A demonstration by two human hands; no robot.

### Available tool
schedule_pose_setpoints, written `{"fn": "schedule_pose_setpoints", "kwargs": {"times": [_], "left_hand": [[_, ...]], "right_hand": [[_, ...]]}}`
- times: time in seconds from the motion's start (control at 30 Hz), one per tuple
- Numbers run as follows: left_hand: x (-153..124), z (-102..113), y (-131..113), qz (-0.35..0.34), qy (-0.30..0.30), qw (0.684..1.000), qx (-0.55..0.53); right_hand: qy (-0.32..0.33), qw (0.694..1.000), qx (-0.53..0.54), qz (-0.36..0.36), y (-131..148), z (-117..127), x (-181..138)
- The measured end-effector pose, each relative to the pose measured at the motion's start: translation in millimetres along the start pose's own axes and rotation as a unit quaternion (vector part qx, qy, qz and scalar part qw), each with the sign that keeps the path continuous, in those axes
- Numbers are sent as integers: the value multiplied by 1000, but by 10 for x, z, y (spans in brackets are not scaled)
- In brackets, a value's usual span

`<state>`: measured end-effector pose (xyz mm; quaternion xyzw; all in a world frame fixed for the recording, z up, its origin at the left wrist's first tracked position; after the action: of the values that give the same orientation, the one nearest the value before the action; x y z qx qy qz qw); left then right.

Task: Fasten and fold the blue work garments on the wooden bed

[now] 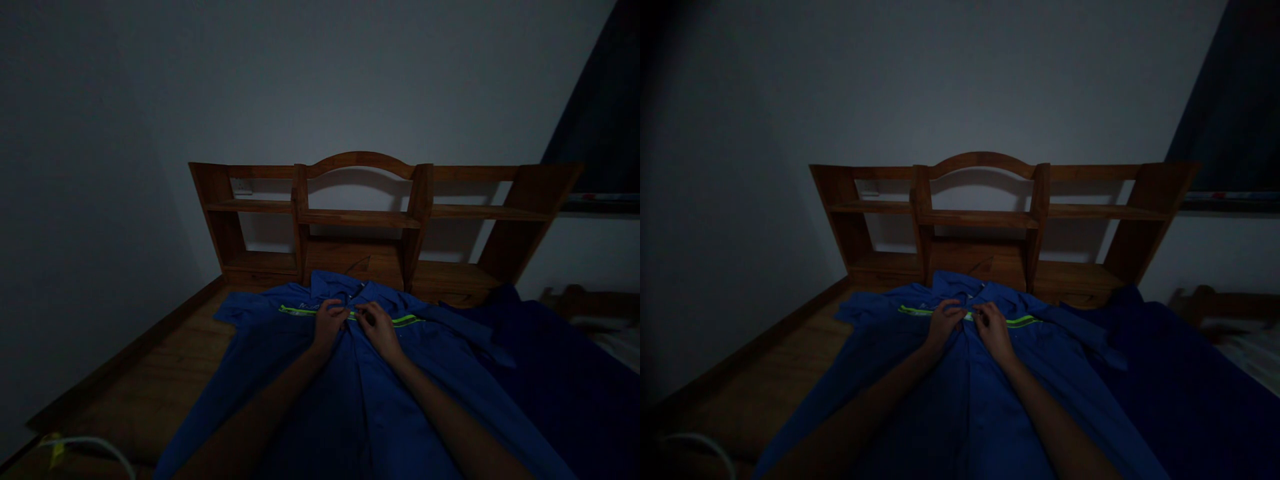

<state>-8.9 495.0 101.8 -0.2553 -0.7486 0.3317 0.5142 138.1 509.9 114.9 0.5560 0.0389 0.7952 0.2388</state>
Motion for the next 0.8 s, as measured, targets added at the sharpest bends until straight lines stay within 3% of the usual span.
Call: {"fn": "schedule_pose_setpoints", "kwargs": {"times": [0.3,0.67,0.8], "left_hand": [[-5,-14,-4,7,-10,1000,-2],[34,-12,59,-49,16,993,108],[61,3,140,-66,32,984,165]], "right_hand": [[5,1000,-13,5,-12,0,-13],[14,999,-27,9,-42,-61,-47],[1,994,-102,28,-17,-61,-57]]}}
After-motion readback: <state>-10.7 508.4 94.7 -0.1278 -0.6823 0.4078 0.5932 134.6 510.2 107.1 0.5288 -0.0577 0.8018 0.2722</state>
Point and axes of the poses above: each hand's wrist, its own x-axis towards the middle knuckle, its own z-axis out of the back of the hand, y = z × x, the point moved 1 cm from there along x, towards the middle knuckle, and after that the axes turned 3 degrees about -z, right-handed, at the moved point
